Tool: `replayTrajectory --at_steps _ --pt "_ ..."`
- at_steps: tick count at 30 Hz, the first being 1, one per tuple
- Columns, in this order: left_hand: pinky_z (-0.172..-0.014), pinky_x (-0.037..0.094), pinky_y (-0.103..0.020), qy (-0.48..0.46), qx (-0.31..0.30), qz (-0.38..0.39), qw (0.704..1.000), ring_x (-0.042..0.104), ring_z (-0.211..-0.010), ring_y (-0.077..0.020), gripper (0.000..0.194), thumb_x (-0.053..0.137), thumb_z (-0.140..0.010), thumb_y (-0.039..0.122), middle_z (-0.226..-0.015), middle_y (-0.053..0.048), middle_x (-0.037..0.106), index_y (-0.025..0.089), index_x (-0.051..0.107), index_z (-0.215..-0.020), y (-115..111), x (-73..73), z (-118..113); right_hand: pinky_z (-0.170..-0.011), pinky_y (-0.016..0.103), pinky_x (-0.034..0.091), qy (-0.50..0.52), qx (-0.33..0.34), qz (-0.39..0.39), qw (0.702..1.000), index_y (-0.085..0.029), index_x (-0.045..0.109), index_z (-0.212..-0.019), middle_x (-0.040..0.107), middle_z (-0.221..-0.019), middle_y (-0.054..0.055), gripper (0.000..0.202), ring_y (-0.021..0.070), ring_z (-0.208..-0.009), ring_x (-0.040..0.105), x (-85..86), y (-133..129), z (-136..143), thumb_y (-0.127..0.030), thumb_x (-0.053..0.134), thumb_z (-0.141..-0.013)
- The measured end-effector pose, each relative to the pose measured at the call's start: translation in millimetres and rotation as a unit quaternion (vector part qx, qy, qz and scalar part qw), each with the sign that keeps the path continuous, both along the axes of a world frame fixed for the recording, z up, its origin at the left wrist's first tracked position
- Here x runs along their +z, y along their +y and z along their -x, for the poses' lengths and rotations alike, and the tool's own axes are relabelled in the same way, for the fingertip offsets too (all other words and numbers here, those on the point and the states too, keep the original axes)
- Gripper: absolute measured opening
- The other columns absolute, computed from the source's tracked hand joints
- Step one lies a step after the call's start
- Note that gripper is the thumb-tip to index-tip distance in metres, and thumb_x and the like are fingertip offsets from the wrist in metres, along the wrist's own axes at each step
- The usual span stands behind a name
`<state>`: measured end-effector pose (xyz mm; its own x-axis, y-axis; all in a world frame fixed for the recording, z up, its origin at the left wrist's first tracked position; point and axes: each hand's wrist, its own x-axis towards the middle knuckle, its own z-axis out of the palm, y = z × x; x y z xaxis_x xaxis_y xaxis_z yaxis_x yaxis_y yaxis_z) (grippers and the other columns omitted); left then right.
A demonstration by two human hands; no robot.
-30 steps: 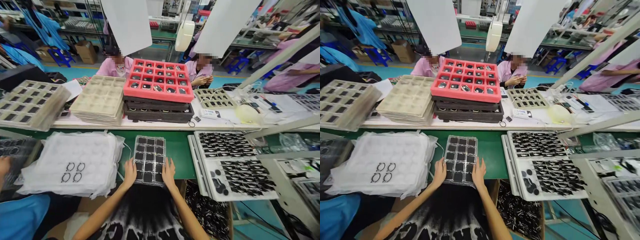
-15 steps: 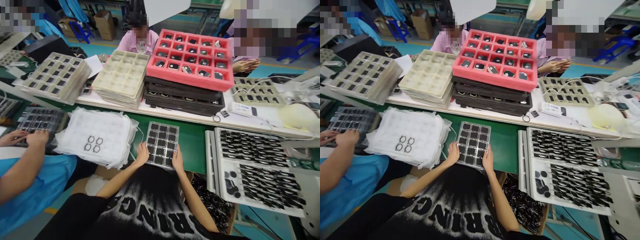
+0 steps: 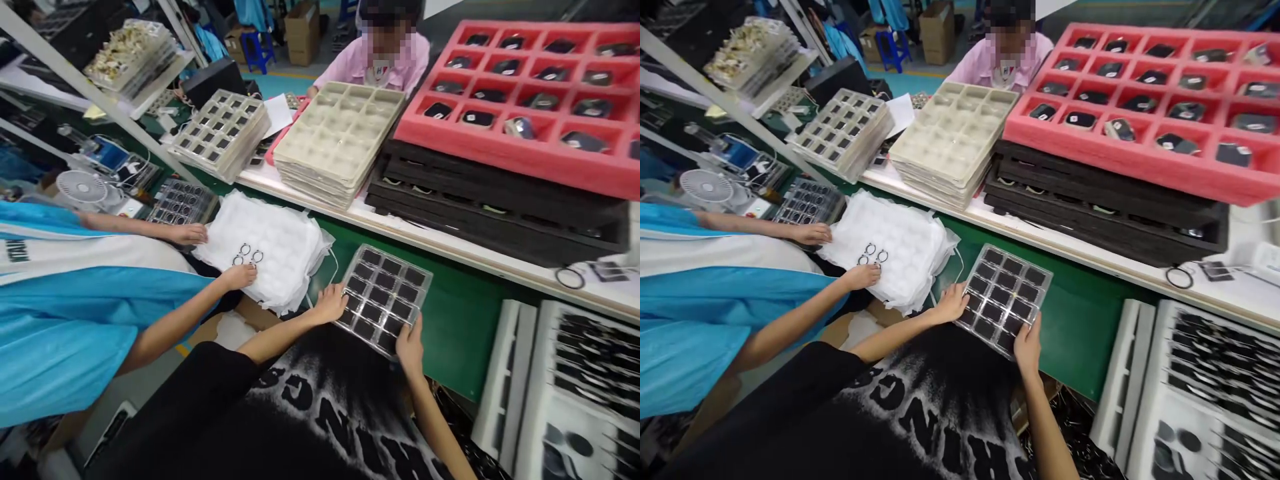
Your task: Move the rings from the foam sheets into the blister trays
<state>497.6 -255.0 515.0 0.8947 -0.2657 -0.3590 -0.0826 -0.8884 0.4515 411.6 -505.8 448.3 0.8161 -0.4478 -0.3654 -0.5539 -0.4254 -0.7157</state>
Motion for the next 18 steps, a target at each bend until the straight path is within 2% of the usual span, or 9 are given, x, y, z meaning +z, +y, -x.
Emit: replayTrajectory --at_steps 3,6,9,13,16,18 --pt "-0.11 0.041 -0.057 0.002 -0.025 0.006 1.0 0.051 -0.134 -0.0363 0.055 0.037 -0.107 0.046 -0.143 -0.021 0.049 0.017 0.036 -0.154 15 11.3 5 -0.108 0.055 0.046 0.017 0.006 0.014 1.0 -0.018 0.018 -0.168 0.053 -0.152 0.021 0.081 0.04 -0.131 0.059 3.6 0 2 -0.056 0.031 -0.098" --pt "-0.111 0.042 -0.049 -0.054 -0.017 0.014 0.998 0.051 -0.132 -0.0311 0.048 0.036 -0.107 0.042 -0.14 -0.017 0.052 0.02 0.042 -0.15 38 22.4 8 -0.108 0.057 0.046 0.031 0.007 0.018 0.999 -0.019 0.016 -0.168 0.053 -0.152 0.021 0.08 0.0412 -0.128 0.061 9.3 0 2 -0.055 0.031 -0.099" --pt "-0.109 0.041 -0.045 -0.13 0.055 -0.035 0.989 0.051 -0.127 -0.0293 0.041 0.037 -0.107 0.036 -0.135 -0.016 0.054 0.018 0.051 -0.142 66 30.1 3 -0.107 0.059 0.046 0.044 0.009 0.019 0.999 -0.018 0.016 -0.168 0.055 -0.149 0.023 0.079 0.0427 -0.126 0.062 13.9 1 2 -0.053 0.031 -0.099" --pt "-0.104 0.039 -0.046 -0.139 0.152 -0.126 0.97 0.049 -0.122 -0.0327 0.037 0.044 -0.104 0.029 -0.13 -0.018 0.054 0.014 0.055 -0.136 102 35.0 -8 -0.109 0.06 0.044 0.024 0.021 0.038 0.999 -0.013 0.017 -0.167 0.052 -0.151 0.026 0.08 0.0444 -0.131 0.058 15.6 0 2 -0.049 0.032 -0.098" --pt "-0.103 0.037 -0.046 -0.13 0.178 -0.161 0.962 0.047 -0.122 -0.0341 0.038 0.047 -0.103 0.029 -0.132 -0.02 0.053 0.014 0.055 -0.137 123 35.8 -8 -0.111 0.063 0.041 0.002 0.026 0.06 0.998 -0.007 0.022 -0.166 0.05 -0.149 0.03 0.081 0.0463 -0.136 0.052 17.5 1 4 -0.049 0.033 -0.097" --pt "-0.102 0.037 -0.047 -0.128 0.183 -0.178 0.958 0.047 -0.122 -0.0347 0.04 0.049 -0.103 0.034 -0.132 -0.02 0.053 0.014 0.054 -0.137 131 34.9 -5 -0.11 0.07 0.038 -0.023 0.01 0.105 0.994 -0.007 0.027 -0.164 0.042 -0.153 0.033 0.08 0.0498 -0.141 0.044 22.4 5 5 -0.048 0.037 -0.096"
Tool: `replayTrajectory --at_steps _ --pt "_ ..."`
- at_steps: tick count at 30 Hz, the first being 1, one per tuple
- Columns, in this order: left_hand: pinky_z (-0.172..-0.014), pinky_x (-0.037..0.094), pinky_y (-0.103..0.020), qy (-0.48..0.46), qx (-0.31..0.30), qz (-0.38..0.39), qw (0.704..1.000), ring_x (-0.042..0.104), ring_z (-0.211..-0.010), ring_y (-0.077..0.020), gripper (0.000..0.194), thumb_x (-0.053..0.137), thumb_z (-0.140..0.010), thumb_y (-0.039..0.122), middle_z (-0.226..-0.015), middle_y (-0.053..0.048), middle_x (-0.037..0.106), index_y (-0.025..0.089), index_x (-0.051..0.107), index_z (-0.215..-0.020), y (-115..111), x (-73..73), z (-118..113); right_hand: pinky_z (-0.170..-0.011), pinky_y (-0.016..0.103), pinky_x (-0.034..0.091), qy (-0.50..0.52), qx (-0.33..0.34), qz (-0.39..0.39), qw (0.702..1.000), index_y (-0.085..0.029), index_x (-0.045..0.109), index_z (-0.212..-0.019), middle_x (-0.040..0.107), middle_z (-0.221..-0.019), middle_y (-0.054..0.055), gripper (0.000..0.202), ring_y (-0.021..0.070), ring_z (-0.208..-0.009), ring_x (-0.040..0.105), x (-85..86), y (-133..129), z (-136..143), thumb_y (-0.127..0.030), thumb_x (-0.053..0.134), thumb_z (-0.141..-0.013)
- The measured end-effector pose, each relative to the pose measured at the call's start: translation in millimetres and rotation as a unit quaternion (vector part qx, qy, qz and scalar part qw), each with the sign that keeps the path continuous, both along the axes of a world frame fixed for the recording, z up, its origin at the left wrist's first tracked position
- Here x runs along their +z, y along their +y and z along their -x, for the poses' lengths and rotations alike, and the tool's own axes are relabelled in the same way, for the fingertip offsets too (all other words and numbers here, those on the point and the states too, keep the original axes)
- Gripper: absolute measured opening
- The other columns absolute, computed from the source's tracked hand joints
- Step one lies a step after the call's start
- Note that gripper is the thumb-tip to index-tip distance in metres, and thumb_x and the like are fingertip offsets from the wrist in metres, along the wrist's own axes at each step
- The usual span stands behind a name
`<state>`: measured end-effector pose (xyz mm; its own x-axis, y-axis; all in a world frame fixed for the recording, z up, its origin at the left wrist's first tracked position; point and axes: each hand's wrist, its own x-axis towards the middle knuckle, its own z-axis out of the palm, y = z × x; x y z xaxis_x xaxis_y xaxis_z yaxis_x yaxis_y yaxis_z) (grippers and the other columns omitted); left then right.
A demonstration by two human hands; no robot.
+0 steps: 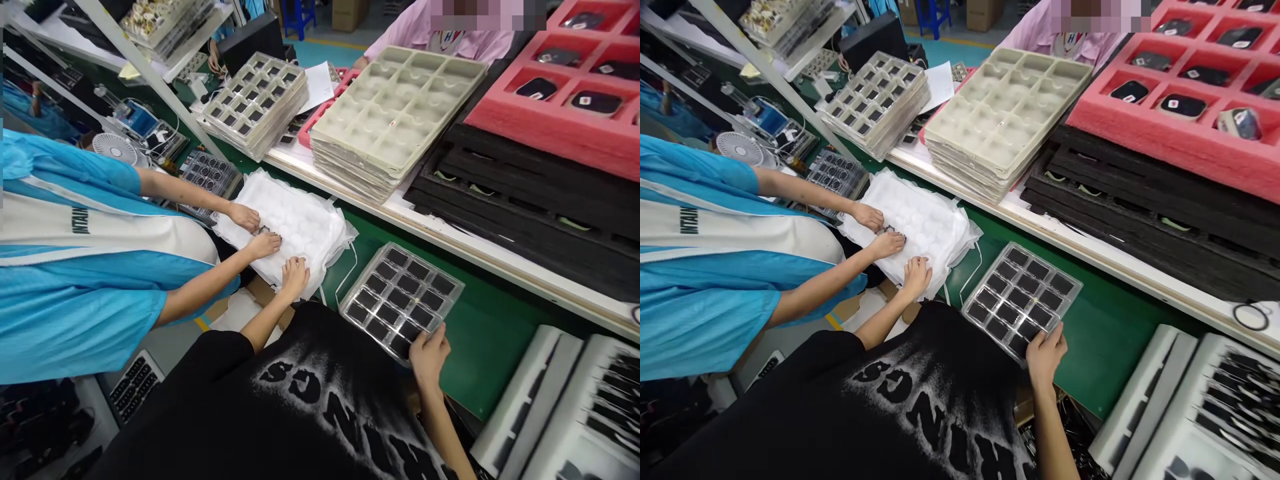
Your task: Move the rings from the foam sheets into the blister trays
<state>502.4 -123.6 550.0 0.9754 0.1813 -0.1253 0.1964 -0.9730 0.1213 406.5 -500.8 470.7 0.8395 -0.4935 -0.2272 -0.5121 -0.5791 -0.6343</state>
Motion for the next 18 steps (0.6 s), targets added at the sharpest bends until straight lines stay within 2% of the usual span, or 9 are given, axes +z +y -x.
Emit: replayTrajectory --at_steps 2,4,6,9,12,15,16,18 --pt "-0.101 0.037 -0.047 0.013 0.004 -0.019 1.0 0.047 -0.12 -0.0354 0.043 0.051 -0.102 0.042 -0.129 -0.02 0.055 0.014 0.056 -0.134 4 -2.0 5 -0.108 0.076 0.033 -0.042 -0.012 0.067 0.997 -0.01 0.031 -0.164 0.031 -0.159 0.034 0.078 0.0535 -0.144 0.035 8.8 7 -2 -0.045 0.043 -0.095" --pt "-0.1 0.036 -0.048 0.034 0.003 -0.038 0.999 0.047 -0.118 -0.0358 0.044 0.052 -0.101 0.048 -0.126 -0.02 0.057 0.014 0.059 -0.128 6 -4.9 9 -0.107 0.079 0.03 -0.09 0.014 0.117 0.989 -0.012 0.034 -0.162 0.027 -0.161 0.034 0.076 0.0546 -0.145 0.031 20.3 18 -9 -0.042 0.047 -0.094" --pt "-0.098 0.035 -0.048 0.049 -0.004 -0.049 0.998 0.048 -0.116 -0.0356 0.041 0.05 -0.102 0.046 -0.122 -0.02 0.058 0.014 0.06 -0.126 6 -8.0 11 -0.109 0.076 0.03 -0.13 0.078 0.124 0.981 -0.009 0.04 -0.159 0.03 -0.159 0.033 0.071 0.0521 -0.145 0.032 32.3 34 -22 -0.041 0.047 -0.096" --pt "-0.097 0.034 -0.048 0.053 -0.011 -0.04 0.998 0.049 -0.115 -0.034 0.036 0.045 -0.105 0.041 -0.121 -0.019 0.06 0.018 0.061 -0.127 3 -11.7 11 -0.113 0.07 0.03 -0.17 0.164 0.082 0.968 -0.007 0.05 -0.151 0.036 -0.155 0.031 0.063 0.0454 -0.144 0.035 47.2 65 -45 -0.04 0.043 -0.097" --pt "-0.096 0.033 -0.046 0.058 0.011 0.007 0.998 0.052 -0.114 -0.032 0.031 0.045 -0.105 0.038 -0.117 -0.016 0.063 0.02 0.061 -0.126 -3 -12.4 11 -0.115 0.062 0.032 -0.184 0.236 -0.025 0.954 -0.014 0.058 -0.143 0.048 -0.148 0.024 0.053 0.0369 -0.14 0.042 57.1 105 -67 -0.038 0.043 -0.098" --pt "-0.095 0.034 -0.044 0.052 0.031 0.058 0.996 0.054 -0.112 -0.0303 0.026 0.047 -0.105 0.035 -0.111 -0.013 0.065 0.021 0.06 -0.122 -3 -3.4 10 -0.115 0.053 0.039 -0.159 0.288 -0.219 0.919 -0.021 0.065 -0.132 0.061 -0.135 0.016 0.045 0.0293 -0.129 0.054 63.5 153 -87 -0.038 0.047 -0.094" --pt "-0.094 0.034 -0.043 0.043 0.036 0.07 0.996 0.054 -0.11 -0.0299 0.025 0.048 -0.105 0.036 -0.109 -0.012 0.066 0.02 0.06 -0.121 3 3.8 9 -0.113 0.049 0.042 -0.138 0.284 -0.293 0.903 -0.021 0.067 -0.128 0.065 -0.131 0.014 0.043 0.0275 -0.124 0.057 65.3 170 -94 -0.038 0.051 -0.092" --pt "-0.094 0.036 -0.043 0.019 0.051 0.082 0.995 0.054 -0.108 -0.0295 0.024 0.048 -0.106 0.037 -0.105 -0.012 0.065 0.021 0.059 -0.12 28 25.8 7 -0.108 0.044 0.046 -0.07 0.228 -0.424 0.874 -0.021 0.067 -0.124 0.069 -0.126 0.012 0.042 0.0248 -0.115 0.062 69.0 202 -109 -0.037 0.058 -0.086"
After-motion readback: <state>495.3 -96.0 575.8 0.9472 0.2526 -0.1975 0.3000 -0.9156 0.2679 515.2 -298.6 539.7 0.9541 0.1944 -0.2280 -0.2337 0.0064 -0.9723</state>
